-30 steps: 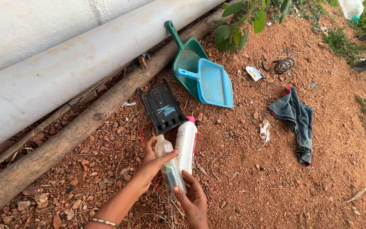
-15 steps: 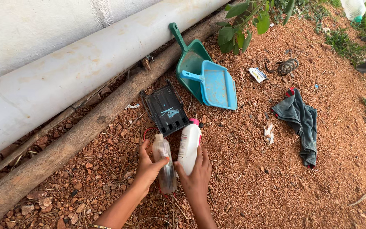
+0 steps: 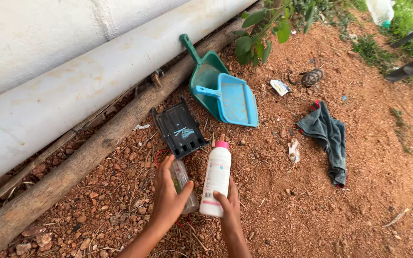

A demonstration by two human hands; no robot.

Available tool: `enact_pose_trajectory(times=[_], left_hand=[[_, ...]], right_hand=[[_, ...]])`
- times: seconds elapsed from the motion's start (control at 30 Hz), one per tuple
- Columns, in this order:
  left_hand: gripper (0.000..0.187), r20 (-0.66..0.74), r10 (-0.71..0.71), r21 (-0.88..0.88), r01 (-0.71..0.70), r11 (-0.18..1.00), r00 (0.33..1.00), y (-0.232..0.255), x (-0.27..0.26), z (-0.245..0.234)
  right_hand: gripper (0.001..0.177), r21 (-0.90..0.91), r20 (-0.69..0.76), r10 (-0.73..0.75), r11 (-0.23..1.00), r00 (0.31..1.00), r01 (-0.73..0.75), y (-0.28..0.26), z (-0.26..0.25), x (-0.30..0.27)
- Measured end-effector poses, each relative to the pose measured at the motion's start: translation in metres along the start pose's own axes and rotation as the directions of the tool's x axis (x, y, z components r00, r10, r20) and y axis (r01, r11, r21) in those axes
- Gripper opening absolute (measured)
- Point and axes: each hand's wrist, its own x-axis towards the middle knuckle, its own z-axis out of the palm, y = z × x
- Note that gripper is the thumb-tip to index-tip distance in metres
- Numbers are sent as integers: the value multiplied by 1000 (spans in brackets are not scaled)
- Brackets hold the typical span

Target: The person picks up plastic bottles and other items from the ground, handles them by hand, and then places them onto a metal shelf.

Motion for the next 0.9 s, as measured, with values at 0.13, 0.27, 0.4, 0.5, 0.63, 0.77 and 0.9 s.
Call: enact_pose_trajectory(times=[0.13,0.27,0.4,0.5,0.63,0.77,0.9], left_hand=[[92,25,213,6,-213,977,977,4,-11,20],[75,103,132,-153,-115,982,986,3,-10,40],[59,289,-7,143,-36,989,957,18,-12,44],[83,178,11,-9,-9,1000,984,37,-15,36],[89,211,127,-109,-106,988,969,82,-12,35],[69,215,282,-17,-286,958,935,153,-11,29],[70,-58,542,-156,-544,824,838,214,-13,36]], right_hand=[[103,79,40,25,997,999,-28,-4,-18,-22],[103,159,95,-11,987,995,-4,-26,-28,-40],[103,95,144,59,993,988,-73,-57,-42,-50],[103,141,98,-28,990,995,14,-84,-55,-58],[107,132,70,25,991,997,-34,-122,-66,-71],[103,92,126,-204,977,971,193,-163,-79,-80],[102,173,120,-285,949,951,263,-195,-92,-80]])
